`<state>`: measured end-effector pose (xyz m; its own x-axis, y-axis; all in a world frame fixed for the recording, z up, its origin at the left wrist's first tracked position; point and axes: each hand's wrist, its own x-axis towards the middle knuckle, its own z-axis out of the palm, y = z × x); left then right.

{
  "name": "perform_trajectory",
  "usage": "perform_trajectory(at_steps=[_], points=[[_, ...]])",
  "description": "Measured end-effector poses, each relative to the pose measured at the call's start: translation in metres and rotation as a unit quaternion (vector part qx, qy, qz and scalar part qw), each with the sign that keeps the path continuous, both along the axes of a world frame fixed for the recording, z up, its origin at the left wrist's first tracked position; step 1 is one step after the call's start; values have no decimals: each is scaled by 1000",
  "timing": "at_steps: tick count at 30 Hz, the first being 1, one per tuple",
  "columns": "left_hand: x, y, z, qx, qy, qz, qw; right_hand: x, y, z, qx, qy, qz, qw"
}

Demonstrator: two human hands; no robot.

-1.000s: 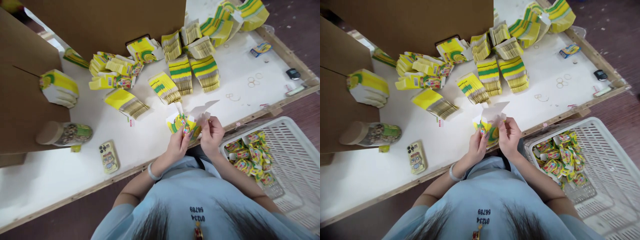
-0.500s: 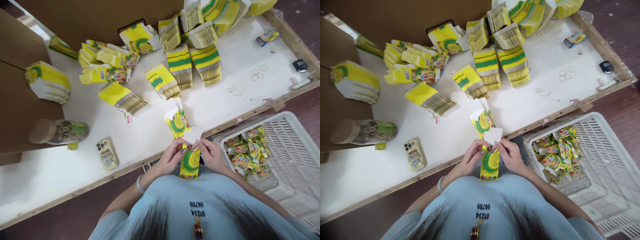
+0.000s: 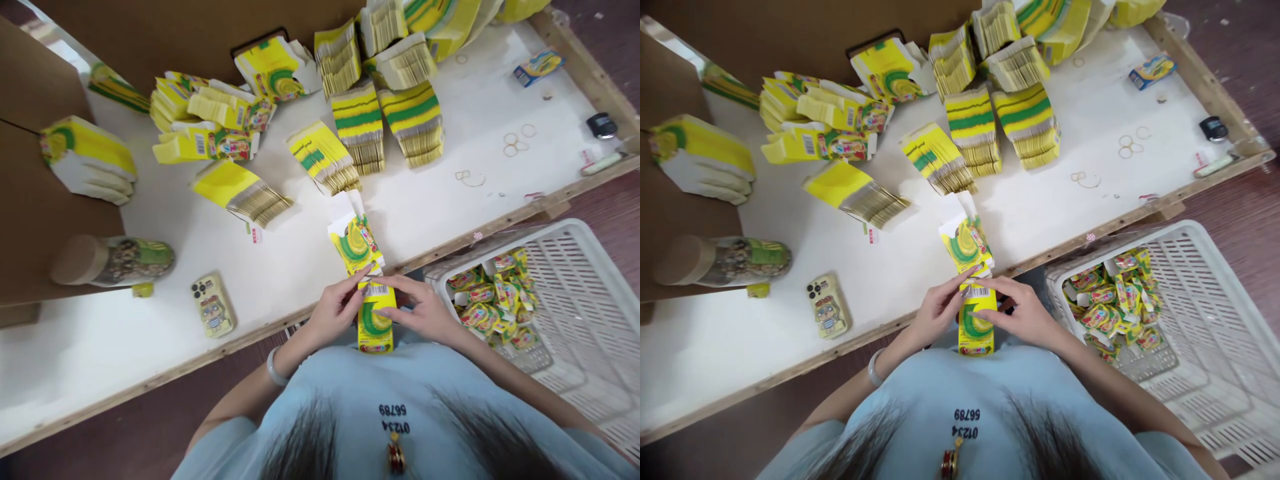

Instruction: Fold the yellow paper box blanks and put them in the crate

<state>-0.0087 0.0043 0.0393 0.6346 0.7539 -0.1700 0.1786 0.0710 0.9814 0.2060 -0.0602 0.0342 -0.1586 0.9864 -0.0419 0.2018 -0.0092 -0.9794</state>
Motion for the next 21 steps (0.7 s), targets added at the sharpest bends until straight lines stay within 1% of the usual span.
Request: perform_trajectory(at_steps=[2, 3, 7, 11, 12, 14, 16, 17, 18, 19, 20, 21], points=[[1, 0, 2, 10, 2, -4, 1000, -4, 0, 8, -79, 27, 5, 996], [1, 0, 2, 18, 3, -7, 1000, -4, 1, 11, -100, 37, 7, 994], [3, 0, -1, 50, 5, -6, 999, 0, 4, 18, -112, 60, 9, 992], [7, -7, -7, 96, 7, 13, 995, 2, 6, 12, -122, 96, 34, 987], [9, -7, -7, 111, 9, 14, 994, 2, 5, 10, -127, 105, 27, 986], [14, -1, -6, 153, 17, 6, 988, 5, 3, 6, -135, 115, -14, 984], [19, 20, -4, 229, 43, 9, 972, 23, -3, 5, -131, 92, -79, 984], [21, 36, -3, 279, 62, 24, 958, 38, -7, 5, -125, 57, -116, 984], [24, 56, -4, 327, 90, 60, 939, 57, -13, 6, -118, 5, -155, 981], [26, 78, -5, 364, 118, 107, 918, 78, -19, 7, -115, -65, -191, 973], [28, 100, -8, 381, 147, 144, 902, 100, -25, 9, -114, -154, -221, 956], [30, 121, -11, 376, 174, 165, 895, 121, -32, 10, -108, -256, -235, 931]])
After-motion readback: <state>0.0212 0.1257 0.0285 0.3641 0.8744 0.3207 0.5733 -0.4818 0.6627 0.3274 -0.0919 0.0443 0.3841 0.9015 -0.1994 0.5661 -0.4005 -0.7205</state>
